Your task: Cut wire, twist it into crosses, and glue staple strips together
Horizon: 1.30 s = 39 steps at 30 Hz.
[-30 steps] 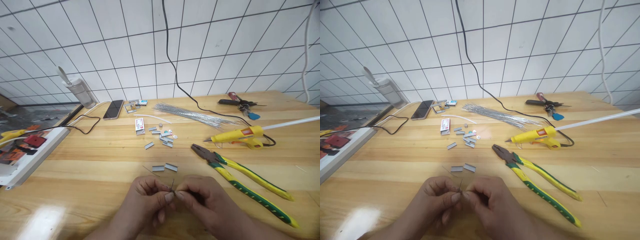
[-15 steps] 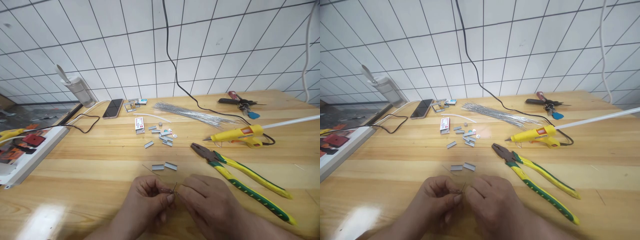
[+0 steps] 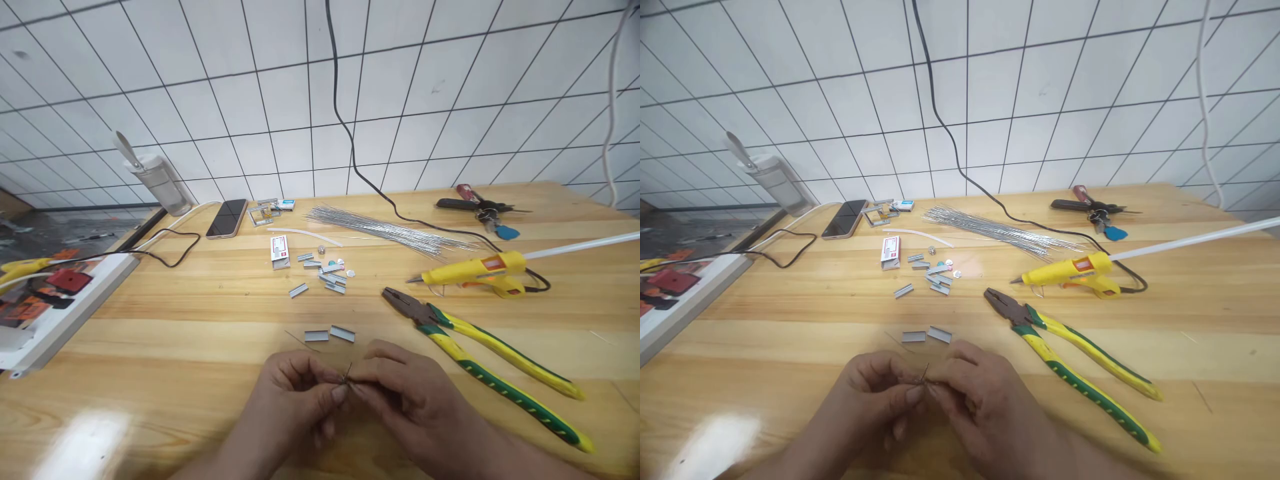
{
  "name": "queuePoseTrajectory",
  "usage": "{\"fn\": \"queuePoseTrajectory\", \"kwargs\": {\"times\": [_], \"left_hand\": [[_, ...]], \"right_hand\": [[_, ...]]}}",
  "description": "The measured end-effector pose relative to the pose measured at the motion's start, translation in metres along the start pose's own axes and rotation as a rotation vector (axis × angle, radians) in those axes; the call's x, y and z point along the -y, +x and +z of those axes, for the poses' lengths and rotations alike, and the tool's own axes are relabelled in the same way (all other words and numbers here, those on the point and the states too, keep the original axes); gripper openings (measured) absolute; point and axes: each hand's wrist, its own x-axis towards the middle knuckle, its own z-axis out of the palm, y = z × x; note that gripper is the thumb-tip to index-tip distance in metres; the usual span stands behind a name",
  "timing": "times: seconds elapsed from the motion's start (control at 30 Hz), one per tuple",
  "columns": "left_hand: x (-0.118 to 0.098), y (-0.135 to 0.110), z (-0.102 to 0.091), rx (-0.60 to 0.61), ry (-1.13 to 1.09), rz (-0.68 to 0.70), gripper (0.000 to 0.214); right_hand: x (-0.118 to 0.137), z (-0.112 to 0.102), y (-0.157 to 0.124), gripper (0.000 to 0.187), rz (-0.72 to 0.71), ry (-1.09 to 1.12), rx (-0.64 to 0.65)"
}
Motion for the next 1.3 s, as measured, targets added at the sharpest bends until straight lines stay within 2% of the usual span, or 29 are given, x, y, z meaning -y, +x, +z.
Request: {"fn": "queuePoseTrajectory", "kwargs": {"times": [0.1,0.23,0.33,0.5,0.7,0.87,1.0,1.1,1.2,1.3], "left_hand": [[0.002,0.000,0.000,-0.014,0.010,0.009,0.029],[0.001,-0.001,0.001,-0.024,0.018,0.007,0.031],[-0.001,-0.002,0.002,-0.008,0.014,0.012,0.030],[-0.004,-0.004,0.006,-0.020,0.034,-0.023,0.034],[-0.007,-0.006,0.008,-0.040,0.117,-0.030,0.033],[-0.016,-0.008,-0.003,-0.011,0.349,0.164,0.018],[-0.022,-0.008,-0.014,0.024,0.667,0.472,0.006],[-0.023,-0.007,-0.016,0.066,0.847,0.656,0.011],[-0.021,-0.007,-0.016,0.065,0.957,0.757,0.014],[-0.019,-0.008,-0.015,0.066,1.016,0.792,0.015]], "right_hand": [[0.002,0.002,0.000,0.015,0.076,0.056,-0.017],[0.004,0.004,-0.001,0.007,0.309,0.178,0.014],[0.006,0.004,0.001,0.009,0.440,0.303,0.047],[0.009,0.002,0.006,0.012,0.528,0.433,0.066],[0.010,0.000,0.008,0.012,0.584,0.461,0.092],[0.010,-0.001,0.011,0.013,0.628,0.469,0.116],[0.009,0.000,0.012,0.013,0.651,0.451,0.125],[0.009,0.001,0.012,0.012,0.666,0.439,0.130],[0.009,0.001,0.012,0.010,0.663,0.419,0.147],[0.009,0.001,0.012,0.007,0.649,0.405,0.159]]}}
